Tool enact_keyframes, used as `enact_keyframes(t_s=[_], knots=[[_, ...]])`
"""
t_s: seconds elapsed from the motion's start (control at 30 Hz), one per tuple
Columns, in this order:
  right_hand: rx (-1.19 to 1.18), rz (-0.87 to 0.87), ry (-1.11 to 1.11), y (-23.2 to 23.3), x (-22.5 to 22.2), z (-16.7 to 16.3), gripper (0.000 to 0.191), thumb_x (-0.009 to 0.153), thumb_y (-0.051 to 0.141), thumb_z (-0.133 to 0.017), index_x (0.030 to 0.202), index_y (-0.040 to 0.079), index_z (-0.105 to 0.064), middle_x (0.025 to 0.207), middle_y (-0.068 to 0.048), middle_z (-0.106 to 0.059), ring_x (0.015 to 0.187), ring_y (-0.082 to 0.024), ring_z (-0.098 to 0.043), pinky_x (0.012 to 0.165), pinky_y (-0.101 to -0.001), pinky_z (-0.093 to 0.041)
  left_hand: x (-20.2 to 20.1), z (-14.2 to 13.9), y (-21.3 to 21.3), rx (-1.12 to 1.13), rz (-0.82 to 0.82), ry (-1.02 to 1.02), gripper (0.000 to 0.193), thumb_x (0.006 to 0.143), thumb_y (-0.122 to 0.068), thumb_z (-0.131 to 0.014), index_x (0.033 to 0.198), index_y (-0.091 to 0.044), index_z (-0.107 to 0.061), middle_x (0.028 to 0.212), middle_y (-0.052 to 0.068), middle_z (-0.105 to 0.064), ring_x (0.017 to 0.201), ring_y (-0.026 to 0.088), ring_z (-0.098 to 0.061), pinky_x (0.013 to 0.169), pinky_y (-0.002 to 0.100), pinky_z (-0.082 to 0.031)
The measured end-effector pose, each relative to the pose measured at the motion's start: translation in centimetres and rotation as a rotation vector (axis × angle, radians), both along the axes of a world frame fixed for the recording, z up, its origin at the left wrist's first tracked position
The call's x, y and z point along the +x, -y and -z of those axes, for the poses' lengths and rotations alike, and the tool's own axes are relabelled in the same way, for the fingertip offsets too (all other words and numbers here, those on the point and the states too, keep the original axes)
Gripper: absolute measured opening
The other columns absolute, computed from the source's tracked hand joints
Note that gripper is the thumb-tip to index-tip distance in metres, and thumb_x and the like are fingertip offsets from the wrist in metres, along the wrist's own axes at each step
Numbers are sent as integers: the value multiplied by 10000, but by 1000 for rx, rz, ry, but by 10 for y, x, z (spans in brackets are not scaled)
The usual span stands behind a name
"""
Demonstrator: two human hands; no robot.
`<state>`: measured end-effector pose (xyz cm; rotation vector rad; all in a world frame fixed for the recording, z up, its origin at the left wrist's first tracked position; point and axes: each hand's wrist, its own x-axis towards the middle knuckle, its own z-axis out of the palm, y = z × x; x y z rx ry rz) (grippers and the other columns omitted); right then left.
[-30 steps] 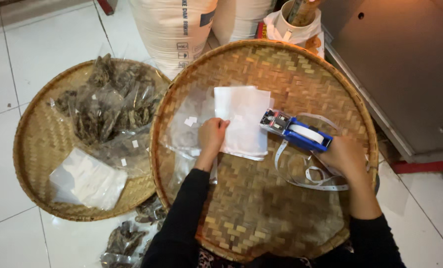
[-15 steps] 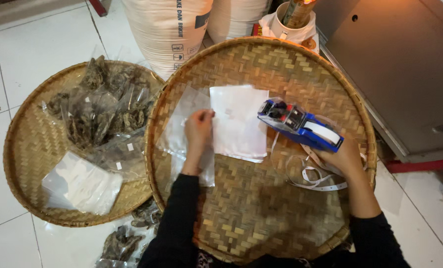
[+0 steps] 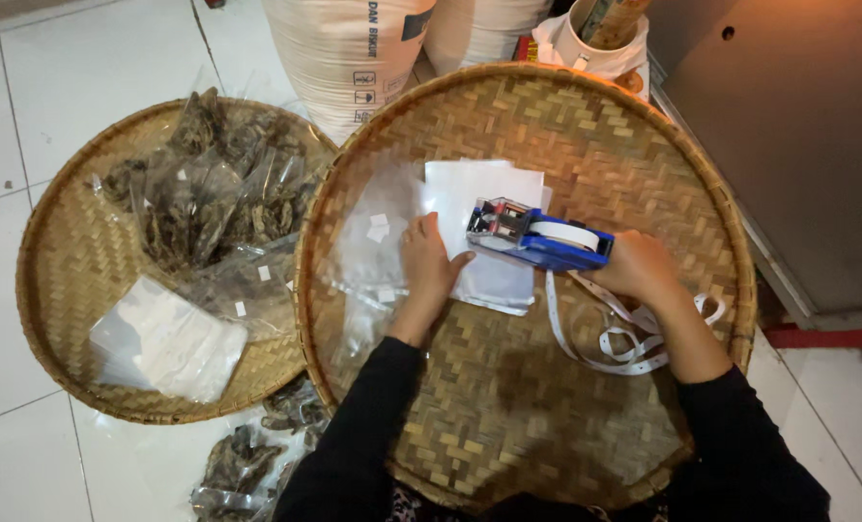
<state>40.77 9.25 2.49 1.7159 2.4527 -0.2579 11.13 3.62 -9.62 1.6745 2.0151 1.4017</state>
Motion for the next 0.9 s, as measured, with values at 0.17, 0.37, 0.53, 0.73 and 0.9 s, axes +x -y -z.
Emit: enact_keyframes(t_s=[0.17, 0.37, 0.53, 0.73, 0.9], knots=[[112, -72, -3, 9, 21, -9, 469, 685, 550, -780, 1034, 237, -778, 929, -161, -755, 845, -405, -720, 673, -519, -578, 8, 5, 1, -252, -44, -80, 809, 640, -261, -949, 1256, 15, -504, 1185, 244, -605, 1085, 437, -586, 894, 493, -482], [78, 78, 48, 28, 48, -15, 420, 723, 538, -782, 986, 211, -788, 837, -178, -748, 808, -404, -723, 687, -507, -574, 1, 6, -3, -200, -9, 139, 517, 680, -203, -925, 1018, 27, -609, 936, 212, -671, 866, 386, -645, 740, 450, -511], [85, 128, 20, 35, 48, -13, 421, 715, 529, -805, 932, 168, -800, 823, -197, -732, 768, -411, -723, 674, -490, -578, -19, 4, -2, -200, 22, 313, 187, 808, -192, -833, 815, -26, -748, 684, 131, -709, 600, 287, -686, 597, 404, -521], [201, 91, -108, 37, 52, -8, 445, 712, 509, -819, 978, 154, -799, 778, -204, -718, 740, -415, -708, 645, -485, -561, -18, -10, -4, -274, 71, 335, 197, 956, -245, -702, 1098, -130, -775, 804, 157, -736, 681, 261, -759, 658, 363, -560], [143, 176, -225, 37, 58, -2, 459, 724, 502, -837, 1010, 146, -791, 766, -187, -720, 725, -364, -734, 647, -447, -562, -43, -40, 3, -143, -103, 229, 159, 993, -285, -658, 1051, -202, -781, 923, 62, -798, 810, 255, -756, 689, 388, -551]])
